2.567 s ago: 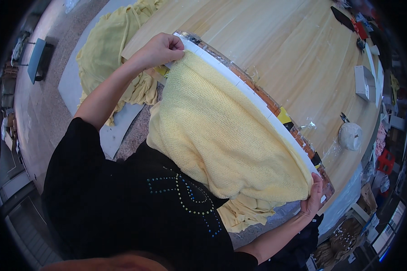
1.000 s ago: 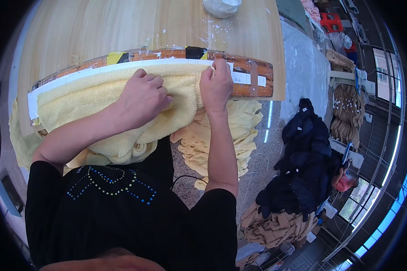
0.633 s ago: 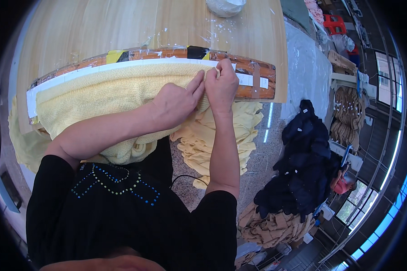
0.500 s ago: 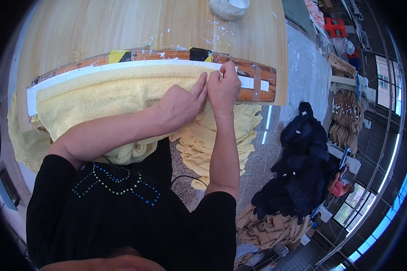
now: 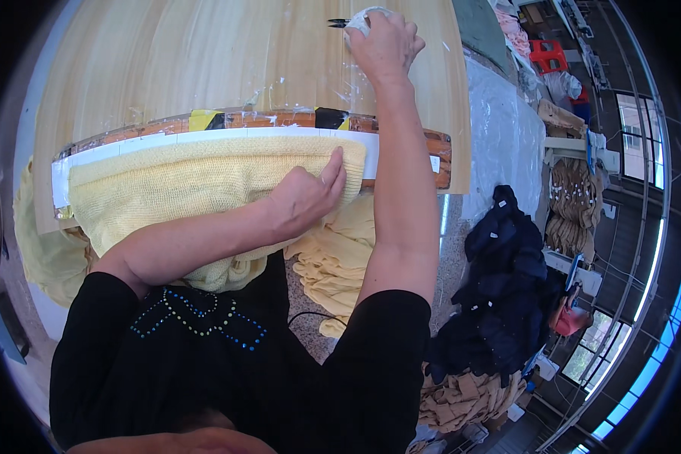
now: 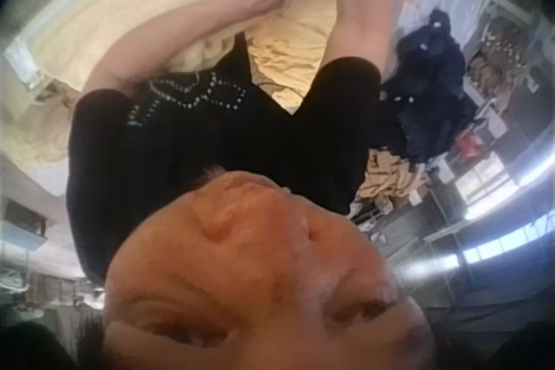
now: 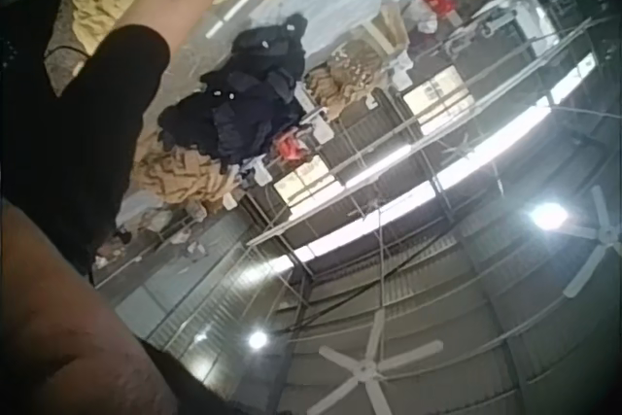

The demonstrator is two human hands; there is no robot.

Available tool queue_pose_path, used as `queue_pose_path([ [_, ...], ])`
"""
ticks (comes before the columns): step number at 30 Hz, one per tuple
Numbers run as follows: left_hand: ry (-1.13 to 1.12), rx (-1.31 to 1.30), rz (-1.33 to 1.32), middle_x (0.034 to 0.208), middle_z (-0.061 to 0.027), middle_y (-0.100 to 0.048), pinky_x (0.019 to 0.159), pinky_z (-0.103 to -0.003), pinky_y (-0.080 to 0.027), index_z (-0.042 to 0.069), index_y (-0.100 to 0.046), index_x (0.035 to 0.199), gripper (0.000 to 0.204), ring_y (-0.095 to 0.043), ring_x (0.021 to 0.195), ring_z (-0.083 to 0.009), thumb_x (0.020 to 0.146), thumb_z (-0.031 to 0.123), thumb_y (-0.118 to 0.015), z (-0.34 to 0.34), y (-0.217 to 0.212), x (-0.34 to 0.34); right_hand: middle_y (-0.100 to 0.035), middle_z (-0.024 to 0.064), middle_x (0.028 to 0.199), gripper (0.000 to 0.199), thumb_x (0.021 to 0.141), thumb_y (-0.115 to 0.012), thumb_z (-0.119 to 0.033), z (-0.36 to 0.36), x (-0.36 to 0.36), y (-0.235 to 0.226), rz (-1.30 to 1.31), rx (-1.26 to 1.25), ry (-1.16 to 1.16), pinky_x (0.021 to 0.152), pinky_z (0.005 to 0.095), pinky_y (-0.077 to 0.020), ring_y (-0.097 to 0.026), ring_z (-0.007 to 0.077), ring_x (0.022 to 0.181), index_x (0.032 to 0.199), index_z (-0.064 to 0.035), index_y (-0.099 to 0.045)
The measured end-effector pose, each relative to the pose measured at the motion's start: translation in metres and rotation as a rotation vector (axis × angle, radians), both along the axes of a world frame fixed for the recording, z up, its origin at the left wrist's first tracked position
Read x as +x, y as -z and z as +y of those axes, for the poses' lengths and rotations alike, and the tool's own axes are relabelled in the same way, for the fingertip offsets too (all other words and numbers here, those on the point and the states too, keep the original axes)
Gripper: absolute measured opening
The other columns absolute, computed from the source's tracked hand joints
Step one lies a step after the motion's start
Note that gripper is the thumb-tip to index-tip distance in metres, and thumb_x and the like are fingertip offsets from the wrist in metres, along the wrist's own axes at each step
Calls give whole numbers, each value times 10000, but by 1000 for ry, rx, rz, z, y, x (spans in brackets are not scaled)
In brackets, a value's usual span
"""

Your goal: Inspecting yellow knitted fabric garments on an inspection table against a fixed template.

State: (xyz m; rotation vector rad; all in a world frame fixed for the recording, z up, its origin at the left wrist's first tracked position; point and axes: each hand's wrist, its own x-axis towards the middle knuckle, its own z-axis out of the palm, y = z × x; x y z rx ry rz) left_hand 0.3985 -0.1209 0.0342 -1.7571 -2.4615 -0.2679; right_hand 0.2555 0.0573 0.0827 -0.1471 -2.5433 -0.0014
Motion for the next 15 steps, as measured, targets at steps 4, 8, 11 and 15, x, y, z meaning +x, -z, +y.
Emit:
queue_pose_path([
  [4, -11, -25, 24, 1233, -340, -435, 400, -264, -382, -104, -464, 1186, 463, -572, 533, -147, 777, 113, -466, 5, 3, 5, -656, 83, 880, 253, 786, -567, -280, 39, -22, 1, -38, -201, 49, 791, 418, -417, -596, 316, 826, 945, -103, -654],
  [8, -28, -31, 42, 1224, -338, -446, 395, -259, -371, -101, -474, 1177, 456, -556, 507, -139, 775, 115, -467, 2, 5, 1, -662, 72, 784, 240, 804, -584, -249, 37, -23, 1, -192, 1, 144, 705, 334, -451, -620, 246, 720, 936, -62, -656],
  [11, -15, -11, 45, 1219, -337, -452, 393, -262, -373, -98, -483, 1168, 448, -558, 507, -140, 775, 116, -469, 3, 4, 1, -656, 56, 780, 228, 816, -609, -209, 55, -26, -2, -193, -829, -85, 644, 253, -446, -600, 144, 715, 917, -9, -651],
  [15, -3, 5, 22, 1207, -361, -438, 403, -277, -410, -122, -471, 1157, 460, -565, 497, -168, 753, 97, -474, 4, 2, 1, -640, 46, 759, 229, 818, -625, -177, 69, -32, 8, -228, -812, -158, 644, 223, -430, -565, 89, 710, 929, 21, -649],
])
